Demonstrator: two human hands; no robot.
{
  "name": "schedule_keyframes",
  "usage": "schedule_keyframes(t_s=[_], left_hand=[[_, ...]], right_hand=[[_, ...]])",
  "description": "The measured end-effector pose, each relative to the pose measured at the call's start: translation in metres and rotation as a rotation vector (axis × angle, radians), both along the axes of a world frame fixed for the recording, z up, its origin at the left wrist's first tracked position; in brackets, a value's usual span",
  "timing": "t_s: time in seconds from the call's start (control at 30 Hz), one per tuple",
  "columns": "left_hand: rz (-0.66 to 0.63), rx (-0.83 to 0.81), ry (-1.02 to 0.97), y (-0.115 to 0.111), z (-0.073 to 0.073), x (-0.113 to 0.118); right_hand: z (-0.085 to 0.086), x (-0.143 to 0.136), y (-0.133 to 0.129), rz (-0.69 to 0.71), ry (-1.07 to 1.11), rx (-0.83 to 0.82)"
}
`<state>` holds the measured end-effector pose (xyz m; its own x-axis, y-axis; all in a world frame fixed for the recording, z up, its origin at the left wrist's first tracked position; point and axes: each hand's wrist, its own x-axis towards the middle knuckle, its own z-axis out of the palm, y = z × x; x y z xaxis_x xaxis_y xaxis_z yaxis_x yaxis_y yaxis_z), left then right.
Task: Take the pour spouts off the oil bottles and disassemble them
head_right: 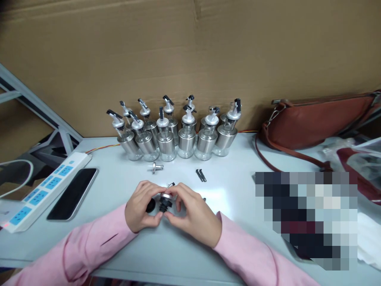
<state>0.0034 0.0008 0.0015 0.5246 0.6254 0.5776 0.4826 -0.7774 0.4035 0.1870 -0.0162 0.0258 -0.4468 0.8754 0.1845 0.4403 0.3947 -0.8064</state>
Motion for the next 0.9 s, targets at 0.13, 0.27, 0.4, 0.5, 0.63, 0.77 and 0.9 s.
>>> schedule_keyframes(t_s=[0.13,0.27,0.4,0.5,0.63,0.77,0.9], left_hand=[[-0.001,-0.015,-0.008,0.001,-0.001,-0.002],[-0.012,-0.035,-0.018,0.002,-0.003,-0.002],[-0.019,-0.021,-0.021,0.000,-0.003,0.000],[-0.021,-0.010,-0.031,0.000,-0.003,0.001],[-0.035,-0.008,-0.033,-0.001,-0.001,0.001],[-0.061,0.019,-0.067,-0.001,-0.001,0.002],[-0.094,0.052,-0.081,-0.001,-0.001,0.002]], right_hand=[[0.002,-0.005,0.000,-0.052,-0.066,-0.004],[0.004,-0.009,-0.001,-0.087,-0.118,-0.004],[0.004,-0.013,-0.002,-0.090,-0.159,0.039],[0.003,-0.015,-0.002,-0.103,-0.191,0.063],[0.002,-0.015,-0.004,-0.092,-0.207,0.068],[0.003,-0.013,-0.006,-0.091,-0.187,0.065],[0.005,-0.013,-0.008,-0.093,-0.177,0.075]])
